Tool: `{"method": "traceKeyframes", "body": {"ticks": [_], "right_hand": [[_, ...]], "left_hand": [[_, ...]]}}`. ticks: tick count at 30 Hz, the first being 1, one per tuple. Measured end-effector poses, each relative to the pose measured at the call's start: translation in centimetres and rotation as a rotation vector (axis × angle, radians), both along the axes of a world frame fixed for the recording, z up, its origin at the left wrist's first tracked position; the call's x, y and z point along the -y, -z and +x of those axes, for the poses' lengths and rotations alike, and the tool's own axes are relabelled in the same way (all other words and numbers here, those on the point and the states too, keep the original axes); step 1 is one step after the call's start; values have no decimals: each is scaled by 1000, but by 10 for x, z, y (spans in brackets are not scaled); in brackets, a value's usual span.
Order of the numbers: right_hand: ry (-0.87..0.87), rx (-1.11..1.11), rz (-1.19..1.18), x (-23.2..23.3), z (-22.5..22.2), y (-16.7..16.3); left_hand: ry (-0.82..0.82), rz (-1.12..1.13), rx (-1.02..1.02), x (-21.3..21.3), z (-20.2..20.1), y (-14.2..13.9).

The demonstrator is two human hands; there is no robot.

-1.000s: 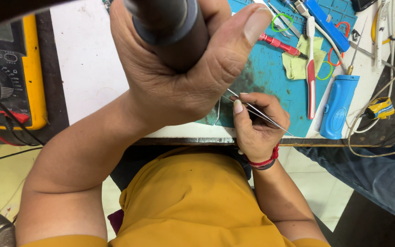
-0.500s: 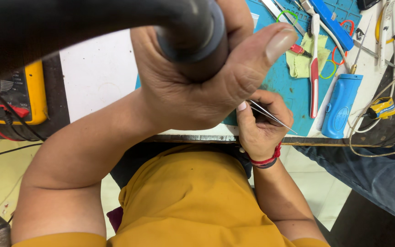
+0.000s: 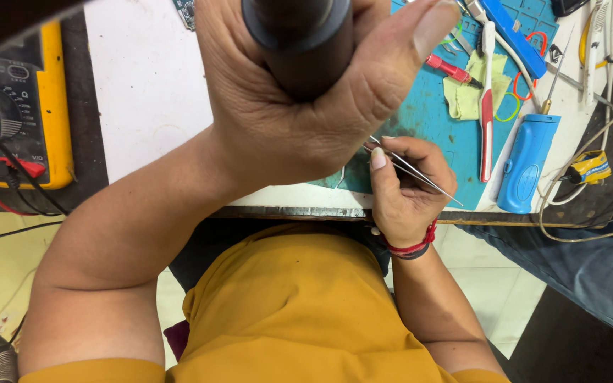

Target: The person uses a hot air gun to heat a small phone motherboard on the work mat, then holds the board with tweezers while soldering its contacts with a soldering iron, repositioning the board to work on different sides.

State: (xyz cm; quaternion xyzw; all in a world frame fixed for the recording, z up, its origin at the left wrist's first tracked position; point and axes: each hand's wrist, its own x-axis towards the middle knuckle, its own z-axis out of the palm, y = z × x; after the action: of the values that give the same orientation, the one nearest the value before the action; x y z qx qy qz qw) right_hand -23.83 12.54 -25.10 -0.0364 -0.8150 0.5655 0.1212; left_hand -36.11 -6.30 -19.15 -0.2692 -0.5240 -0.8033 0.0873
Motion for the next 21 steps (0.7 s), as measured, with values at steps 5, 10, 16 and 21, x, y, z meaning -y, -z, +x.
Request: {"method": "traceKeyframes", "body": {"ticks": [5,10,16,21], "right_hand": [[28,8,29,-5,-15,29],[33,-12,93,-8,-17,-49],[-11,-67,119,-21,-43,-75],[-56,-139,228,-67,-61,9]], "left_hand": [[-16,10,9,-3,-22,28],[-23,-9,17,-17,-23,-47],[-23,-3,-6,-23,-55,-76],[-30,-18,-15,-72,-67,6]]}}
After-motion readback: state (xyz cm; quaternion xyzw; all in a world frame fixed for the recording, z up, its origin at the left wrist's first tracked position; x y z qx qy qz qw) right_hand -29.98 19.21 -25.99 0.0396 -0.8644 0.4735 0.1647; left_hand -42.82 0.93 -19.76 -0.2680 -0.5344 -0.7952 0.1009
